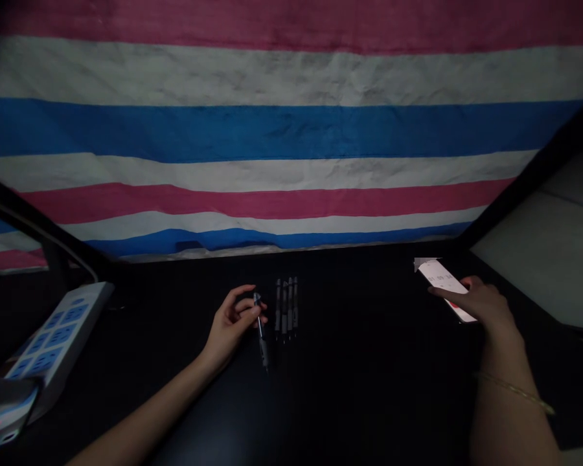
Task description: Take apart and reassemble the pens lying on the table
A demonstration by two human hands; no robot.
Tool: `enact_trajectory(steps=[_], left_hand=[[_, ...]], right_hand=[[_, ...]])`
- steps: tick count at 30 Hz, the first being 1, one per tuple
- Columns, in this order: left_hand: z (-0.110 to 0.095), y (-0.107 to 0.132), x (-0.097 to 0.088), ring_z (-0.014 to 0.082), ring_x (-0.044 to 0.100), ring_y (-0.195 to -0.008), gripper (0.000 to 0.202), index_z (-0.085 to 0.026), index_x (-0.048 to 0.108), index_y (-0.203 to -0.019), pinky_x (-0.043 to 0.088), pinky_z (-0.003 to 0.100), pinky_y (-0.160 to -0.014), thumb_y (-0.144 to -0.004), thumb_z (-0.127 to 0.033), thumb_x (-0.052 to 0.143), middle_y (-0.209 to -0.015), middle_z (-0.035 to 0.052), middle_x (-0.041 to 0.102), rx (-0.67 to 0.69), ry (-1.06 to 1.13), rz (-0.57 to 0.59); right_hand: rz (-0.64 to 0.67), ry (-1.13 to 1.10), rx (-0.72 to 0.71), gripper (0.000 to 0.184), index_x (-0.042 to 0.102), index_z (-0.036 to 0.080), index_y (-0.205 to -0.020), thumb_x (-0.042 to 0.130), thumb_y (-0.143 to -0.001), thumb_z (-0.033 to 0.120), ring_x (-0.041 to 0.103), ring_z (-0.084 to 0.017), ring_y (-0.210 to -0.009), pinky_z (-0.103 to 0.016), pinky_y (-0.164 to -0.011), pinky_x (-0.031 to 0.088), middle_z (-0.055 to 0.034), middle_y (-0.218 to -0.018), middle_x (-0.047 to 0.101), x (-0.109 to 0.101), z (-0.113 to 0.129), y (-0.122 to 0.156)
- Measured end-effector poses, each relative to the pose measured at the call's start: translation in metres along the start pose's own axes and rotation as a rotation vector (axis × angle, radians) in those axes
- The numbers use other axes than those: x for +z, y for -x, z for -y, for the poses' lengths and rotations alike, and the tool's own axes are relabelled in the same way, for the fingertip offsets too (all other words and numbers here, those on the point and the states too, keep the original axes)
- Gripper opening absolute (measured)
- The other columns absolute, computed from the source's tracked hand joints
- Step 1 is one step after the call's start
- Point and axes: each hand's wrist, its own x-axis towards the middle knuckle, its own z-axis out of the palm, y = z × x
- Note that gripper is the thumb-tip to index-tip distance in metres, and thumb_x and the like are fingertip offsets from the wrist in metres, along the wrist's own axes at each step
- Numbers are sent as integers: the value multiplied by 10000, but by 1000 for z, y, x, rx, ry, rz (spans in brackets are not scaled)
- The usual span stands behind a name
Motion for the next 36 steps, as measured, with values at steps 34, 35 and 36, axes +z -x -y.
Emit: enact_trajectory(steps=[34,35,36], left_hand=[[-19,-1,-19,315,450,-1191,673,-240,497,-1259,382,495,-1011,-651,-300,779,-1252,128,512,384,-902,601],[-17,-1,-18,314,455,-1186,647,-242,508,-1247,385,494,-1005,-665,-334,774,-1247,128,520,389,-919,586],[-16,-1,-17,312,458,-1184,623,-243,513,-1240,386,492,-1003,-681,-355,762,-1246,129,524,396,-936,576]], right_hand=[[127,-388,-1343,228,587,178,-1117,456,-932,195,450,-250,-1211,-454,-976,412,-86,-1229,581,-26,263,175],[127,-387,-1348,225,586,182,-1116,463,-929,198,443,-250,-1223,-454,-977,414,-80,-1241,582,-25,262,175],[120,-388,-1351,220,589,187,-1109,469,-926,195,448,-247,-1219,-454,-977,415,-75,-1234,591,-24,262,175]])
